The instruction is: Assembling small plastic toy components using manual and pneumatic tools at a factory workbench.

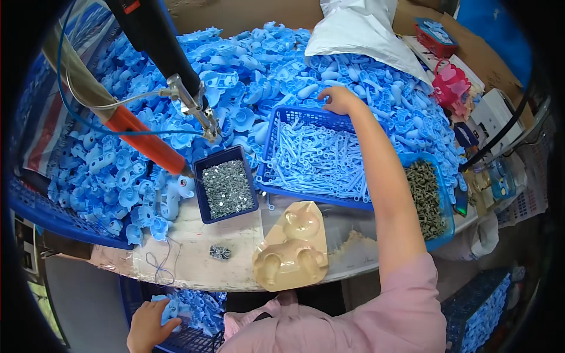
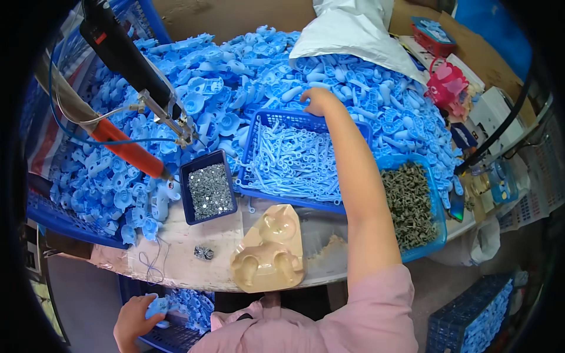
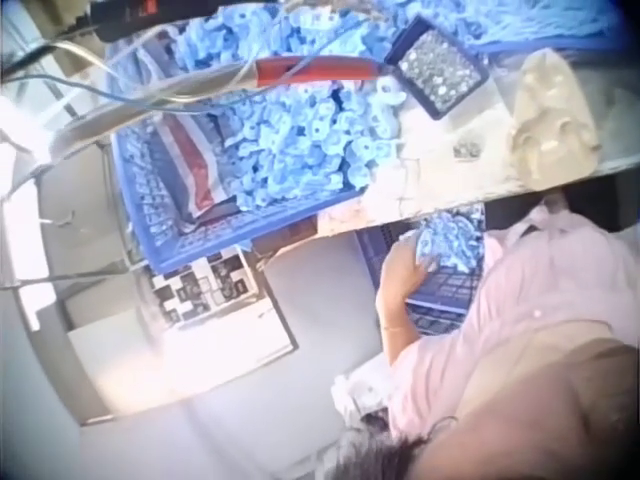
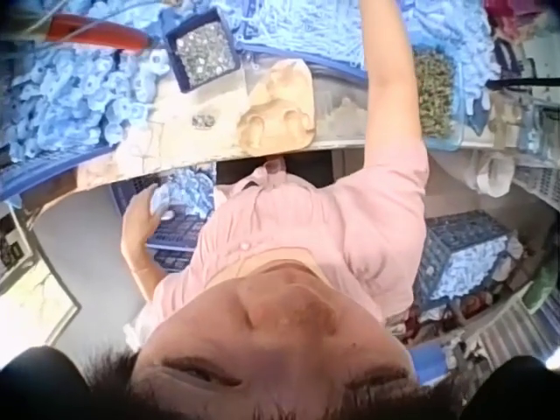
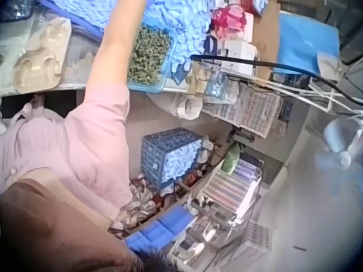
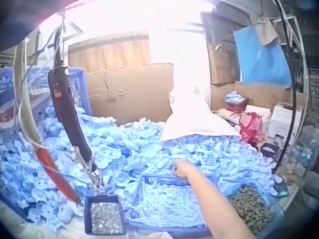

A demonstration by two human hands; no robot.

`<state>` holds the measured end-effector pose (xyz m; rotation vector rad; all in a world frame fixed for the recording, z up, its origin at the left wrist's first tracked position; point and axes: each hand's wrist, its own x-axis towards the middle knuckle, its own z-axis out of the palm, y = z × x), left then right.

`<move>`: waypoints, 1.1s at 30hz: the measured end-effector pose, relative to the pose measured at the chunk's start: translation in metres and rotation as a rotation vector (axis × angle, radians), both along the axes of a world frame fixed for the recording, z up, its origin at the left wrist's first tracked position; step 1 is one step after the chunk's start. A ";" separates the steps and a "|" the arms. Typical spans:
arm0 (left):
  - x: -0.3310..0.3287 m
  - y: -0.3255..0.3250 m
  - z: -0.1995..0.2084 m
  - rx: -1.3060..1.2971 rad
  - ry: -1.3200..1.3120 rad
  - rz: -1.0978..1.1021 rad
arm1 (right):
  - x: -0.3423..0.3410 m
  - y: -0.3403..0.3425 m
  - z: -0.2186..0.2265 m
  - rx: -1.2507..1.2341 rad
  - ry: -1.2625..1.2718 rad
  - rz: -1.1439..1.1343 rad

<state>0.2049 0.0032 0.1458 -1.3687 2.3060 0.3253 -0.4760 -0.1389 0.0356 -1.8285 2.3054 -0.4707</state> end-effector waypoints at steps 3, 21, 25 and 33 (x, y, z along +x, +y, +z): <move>-0.017 0.001 -0.011 0.083 0.344 -0.029 | 0.002 0.006 0.016 -0.115 -0.190 -0.002; -0.303 0.023 -0.085 -0.216 0.844 -0.838 | 0.166 0.259 0.047 0.302 -1.347 0.036; -0.286 0.026 -0.101 -0.132 0.893 -0.769 | 0.079 0.237 0.052 0.046 -0.945 -0.126; -0.262 0.019 -0.104 -0.141 1.029 -0.699 | -0.095 0.177 -0.041 -0.361 0.593 -0.390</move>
